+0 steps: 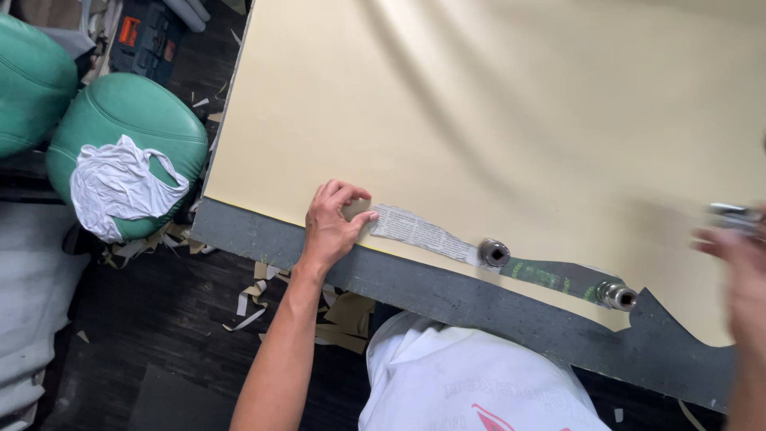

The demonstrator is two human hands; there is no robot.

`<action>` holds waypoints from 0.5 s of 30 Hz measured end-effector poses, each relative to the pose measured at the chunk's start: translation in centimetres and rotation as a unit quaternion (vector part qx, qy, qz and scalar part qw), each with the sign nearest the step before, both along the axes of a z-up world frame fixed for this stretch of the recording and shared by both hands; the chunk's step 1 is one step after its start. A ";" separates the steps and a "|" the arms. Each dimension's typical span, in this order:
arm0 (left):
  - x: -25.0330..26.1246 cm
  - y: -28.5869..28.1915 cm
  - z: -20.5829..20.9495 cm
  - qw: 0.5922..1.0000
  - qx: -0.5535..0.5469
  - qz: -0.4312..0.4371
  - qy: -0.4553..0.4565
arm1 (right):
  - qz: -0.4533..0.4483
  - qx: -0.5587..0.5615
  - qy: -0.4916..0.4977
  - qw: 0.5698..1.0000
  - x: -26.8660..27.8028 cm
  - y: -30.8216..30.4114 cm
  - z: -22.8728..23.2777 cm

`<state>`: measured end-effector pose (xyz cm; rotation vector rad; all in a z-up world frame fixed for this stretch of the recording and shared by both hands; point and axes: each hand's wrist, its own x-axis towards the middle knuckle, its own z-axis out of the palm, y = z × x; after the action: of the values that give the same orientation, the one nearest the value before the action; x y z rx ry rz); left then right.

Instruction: The person places a pattern piece on a large sheet of beige fabric and secures it with metal weights. They then use scissors to cut the fabric along the pattern's edge. After cutting, they remove the weights and the pattern piece.

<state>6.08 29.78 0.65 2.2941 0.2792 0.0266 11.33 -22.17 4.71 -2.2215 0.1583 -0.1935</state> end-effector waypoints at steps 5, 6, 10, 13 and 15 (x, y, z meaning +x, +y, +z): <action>0.1 1.0 -0.3 0.999 -0.030 0.002 0.029 | 0.313 -0.064 0.130 0.939 0.6 20.7 2.6; 0.3 1.1 -0.4 0.999 -0.029 0.001 0.031 | 0.370 -0.081 0.156 0.912 0.6 24.0 2.7; 0.1 0.9 -0.3 0.998 -0.051 0.011 0.037 | 0.495 -0.137 0.071 0.855 0.4 31.7 1.4; -0.1 1.2 -0.1 0.998 -0.061 0.012 0.024 | 0.529 -0.171 0.049 0.830 0.5 34.2 -0.1; 0.1 0.9 -0.4 0.998 -0.053 0.005 0.014 | 0.528 -0.169 0.030 0.832 0.6 34.1 -0.3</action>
<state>6.16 30.68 0.21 2.1883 0.2994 -0.0139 11.91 11.97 4.41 -2.3195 -1.1378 0.4949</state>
